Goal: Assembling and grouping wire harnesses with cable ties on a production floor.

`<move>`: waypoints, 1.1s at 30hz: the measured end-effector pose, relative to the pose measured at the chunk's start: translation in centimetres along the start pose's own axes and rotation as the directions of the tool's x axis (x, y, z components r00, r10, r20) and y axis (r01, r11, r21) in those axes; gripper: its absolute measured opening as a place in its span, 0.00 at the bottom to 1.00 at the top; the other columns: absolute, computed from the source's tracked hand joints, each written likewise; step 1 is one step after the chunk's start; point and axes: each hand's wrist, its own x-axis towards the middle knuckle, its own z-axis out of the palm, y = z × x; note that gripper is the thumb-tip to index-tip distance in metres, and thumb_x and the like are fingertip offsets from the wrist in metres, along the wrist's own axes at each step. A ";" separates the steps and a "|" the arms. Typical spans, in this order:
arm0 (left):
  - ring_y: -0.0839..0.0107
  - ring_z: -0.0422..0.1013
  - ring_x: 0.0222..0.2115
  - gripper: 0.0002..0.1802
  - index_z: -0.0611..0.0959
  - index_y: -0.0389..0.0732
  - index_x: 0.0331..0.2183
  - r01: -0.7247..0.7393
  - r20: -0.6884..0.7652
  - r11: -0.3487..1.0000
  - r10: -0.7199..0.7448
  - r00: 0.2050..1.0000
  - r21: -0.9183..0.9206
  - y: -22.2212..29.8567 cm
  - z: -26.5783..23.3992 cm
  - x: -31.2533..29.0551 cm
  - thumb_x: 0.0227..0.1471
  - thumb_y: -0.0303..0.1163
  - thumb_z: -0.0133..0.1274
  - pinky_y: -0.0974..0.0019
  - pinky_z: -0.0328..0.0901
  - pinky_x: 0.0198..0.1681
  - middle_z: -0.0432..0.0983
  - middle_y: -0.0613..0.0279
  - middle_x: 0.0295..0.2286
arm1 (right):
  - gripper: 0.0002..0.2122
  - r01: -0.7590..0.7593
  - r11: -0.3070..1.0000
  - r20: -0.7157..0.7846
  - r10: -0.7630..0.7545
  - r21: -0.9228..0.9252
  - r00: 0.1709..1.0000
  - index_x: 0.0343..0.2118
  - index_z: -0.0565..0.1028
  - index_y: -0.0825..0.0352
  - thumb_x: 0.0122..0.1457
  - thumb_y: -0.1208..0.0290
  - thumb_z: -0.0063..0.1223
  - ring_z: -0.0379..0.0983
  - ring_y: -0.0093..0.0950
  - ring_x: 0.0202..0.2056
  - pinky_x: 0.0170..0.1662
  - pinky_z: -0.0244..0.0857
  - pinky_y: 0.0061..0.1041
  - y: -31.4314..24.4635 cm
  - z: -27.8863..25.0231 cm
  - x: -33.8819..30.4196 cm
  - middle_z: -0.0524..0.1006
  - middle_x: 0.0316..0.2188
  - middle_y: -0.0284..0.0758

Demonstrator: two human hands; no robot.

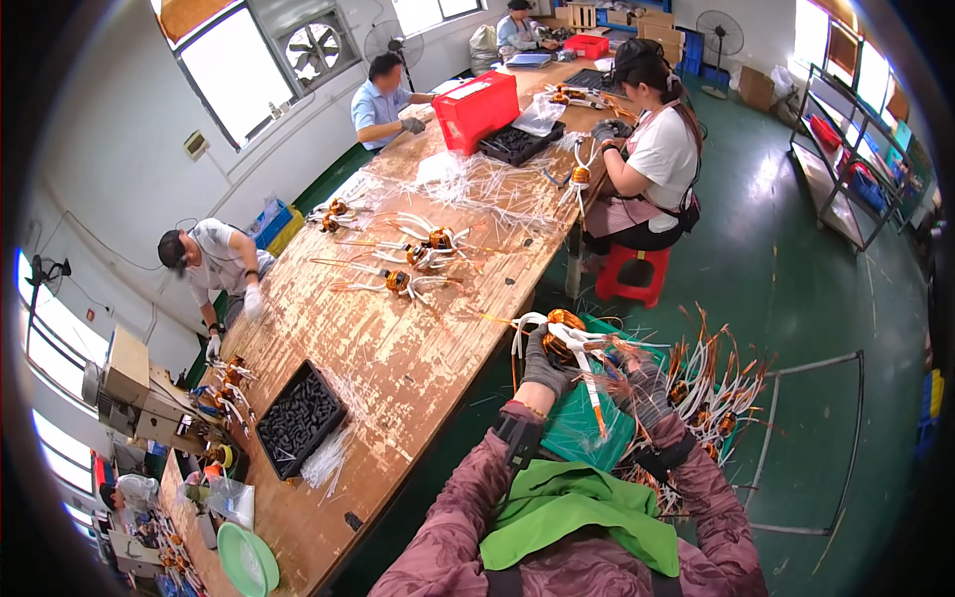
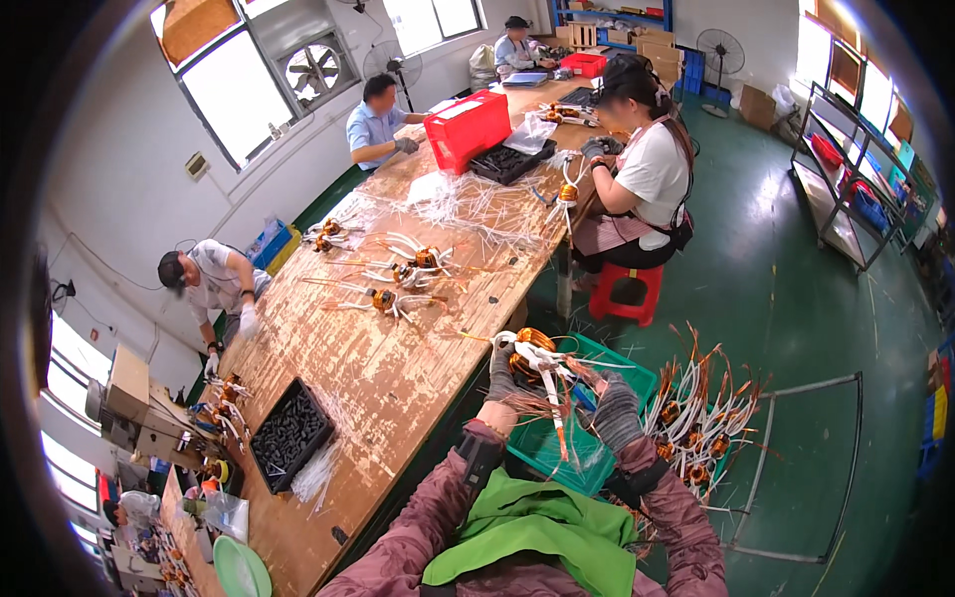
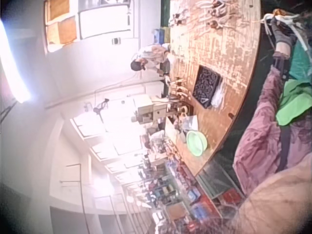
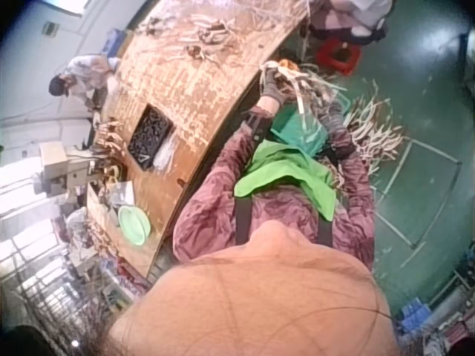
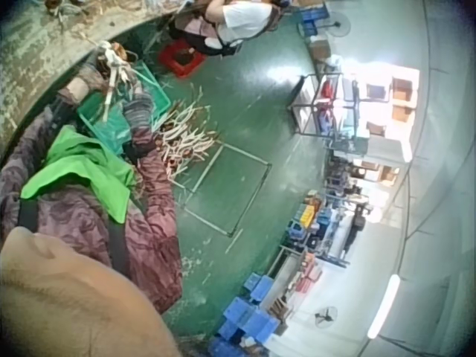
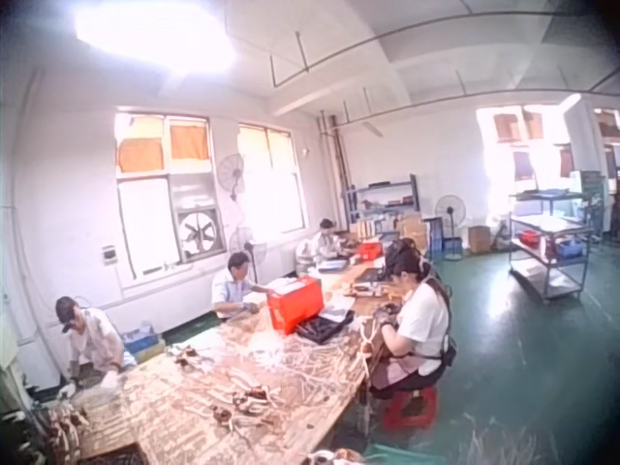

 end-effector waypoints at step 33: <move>0.71 0.73 0.21 0.21 0.77 0.37 0.33 -0.717 -0.025 0.465 0.847 0.532 0.520 37.9 3.7 8.9 0.34 0.30 0.67 0.70 0.68 0.20 0.76 0.61 0.26 | 0.10 -0.501 0.783 0.063 0.559 -0.369 0.827 0.32 0.75 0.67 0.53 0.65 0.49 0.71 0.32 0.26 0.29 0.62 0.31 3.9 2.0 -11.5 0.76 0.25 0.38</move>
